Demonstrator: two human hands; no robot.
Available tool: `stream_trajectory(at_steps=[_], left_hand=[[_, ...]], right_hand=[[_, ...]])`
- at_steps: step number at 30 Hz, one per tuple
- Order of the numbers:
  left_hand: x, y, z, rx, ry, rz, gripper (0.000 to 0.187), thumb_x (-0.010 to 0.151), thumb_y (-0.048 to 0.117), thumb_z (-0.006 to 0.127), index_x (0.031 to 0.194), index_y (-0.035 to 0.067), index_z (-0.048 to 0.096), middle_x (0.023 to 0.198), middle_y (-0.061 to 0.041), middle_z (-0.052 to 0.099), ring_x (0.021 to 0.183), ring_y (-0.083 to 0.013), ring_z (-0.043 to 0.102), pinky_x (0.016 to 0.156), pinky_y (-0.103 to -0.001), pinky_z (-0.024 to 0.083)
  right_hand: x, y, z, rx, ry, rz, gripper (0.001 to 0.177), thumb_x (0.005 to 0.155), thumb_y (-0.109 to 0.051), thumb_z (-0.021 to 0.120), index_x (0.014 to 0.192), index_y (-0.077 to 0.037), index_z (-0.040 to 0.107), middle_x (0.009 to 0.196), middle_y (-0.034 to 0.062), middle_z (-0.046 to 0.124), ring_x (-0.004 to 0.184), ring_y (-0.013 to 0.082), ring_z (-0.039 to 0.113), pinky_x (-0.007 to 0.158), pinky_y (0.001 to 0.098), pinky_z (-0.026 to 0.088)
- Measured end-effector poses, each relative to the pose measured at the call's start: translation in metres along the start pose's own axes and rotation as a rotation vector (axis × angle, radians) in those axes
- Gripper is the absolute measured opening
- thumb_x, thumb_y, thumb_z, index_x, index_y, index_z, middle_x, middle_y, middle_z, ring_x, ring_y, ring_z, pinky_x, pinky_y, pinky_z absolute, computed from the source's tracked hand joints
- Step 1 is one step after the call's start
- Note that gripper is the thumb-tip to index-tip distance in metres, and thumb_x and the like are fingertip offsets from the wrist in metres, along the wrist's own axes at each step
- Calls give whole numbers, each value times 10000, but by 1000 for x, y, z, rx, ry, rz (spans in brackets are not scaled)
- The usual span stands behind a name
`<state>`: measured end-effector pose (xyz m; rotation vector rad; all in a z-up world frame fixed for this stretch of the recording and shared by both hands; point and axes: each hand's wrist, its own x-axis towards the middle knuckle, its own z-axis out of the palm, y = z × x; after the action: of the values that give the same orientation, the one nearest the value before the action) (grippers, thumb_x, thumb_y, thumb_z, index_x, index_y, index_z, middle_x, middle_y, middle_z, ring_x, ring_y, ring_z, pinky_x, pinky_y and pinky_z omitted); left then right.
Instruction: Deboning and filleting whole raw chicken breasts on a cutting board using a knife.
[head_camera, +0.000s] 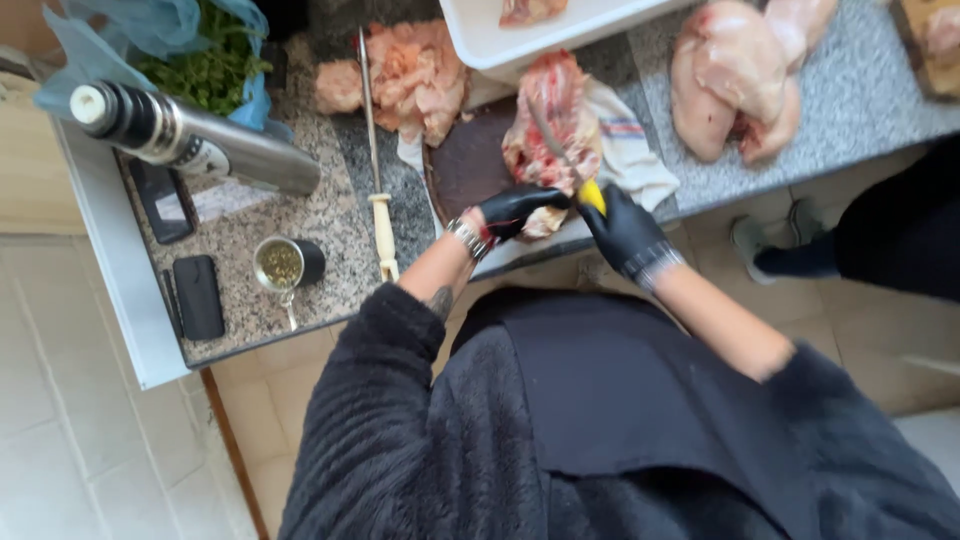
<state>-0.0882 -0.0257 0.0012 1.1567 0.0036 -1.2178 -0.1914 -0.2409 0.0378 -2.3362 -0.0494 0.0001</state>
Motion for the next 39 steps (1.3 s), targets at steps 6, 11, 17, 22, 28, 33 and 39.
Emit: stream_trajectory(at_steps=[6,11,17,22,28,33,39], left_hand=[[1,7,-13,18,-111,64,285,994,351,680,1010,71,728,887,-2,698,752,-94,650,659,-254,522],[-1,19,0,74,-104,-9,288,942,358,675,1029,95,752,903,8,705,764,-83,659,655,-252,513],[20,14,-51,686,36,67,442,928,405,810,994,-15,693,859,-121,606,774,-249,578,688,-397,451],[-40,82,-40,1478,528,211,534,637,448,850,1049,117,771,968,-175,745,890,-354,715,790,-441,564],[-49,81,-84,1293,366,410,835,742,703,749,1173,-11,750,1059,-261,759,953,-402,697,854,-491,566],[-73,29,-53,-244,-167,-41,999,705,770,673,1370,42,514,1234,-188,672,1054,-347,681,924,-497,568],[18,-48,-26,-854,-347,241,275,1059,368,742,1135,120,649,930,-53,665,769,-185,664,697,-333,542]], right_hand=[[-11,-16,-24,111,-103,191,395,1050,-383,583,1146,0,563,766,240,642,644,380,610,563,466,469],[-10,0,28,387,-81,353,413,1017,-373,576,1220,-18,517,651,88,593,497,173,558,460,355,437],[-4,-11,19,527,-20,280,347,1043,-334,578,1237,-51,528,652,45,578,498,127,536,449,316,416],[-7,-7,-22,708,-14,306,269,1056,-285,578,1199,-60,544,715,48,582,503,122,541,438,301,428],[16,-24,-79,534,-84,133,291,1025,-268,616,1167,-38,507,834,53,679,592,129,614,505,300,504],[46,-10,-109,-212,-94,-264,362,1063,-381,594,1132,-28,634,788,193,669,685,343,661,615,457,506],[93,-86,-146,-720,-309,-356,457,1002,-525,566,977,-77,658,755,176,690,615,372,672,537,479,514]])
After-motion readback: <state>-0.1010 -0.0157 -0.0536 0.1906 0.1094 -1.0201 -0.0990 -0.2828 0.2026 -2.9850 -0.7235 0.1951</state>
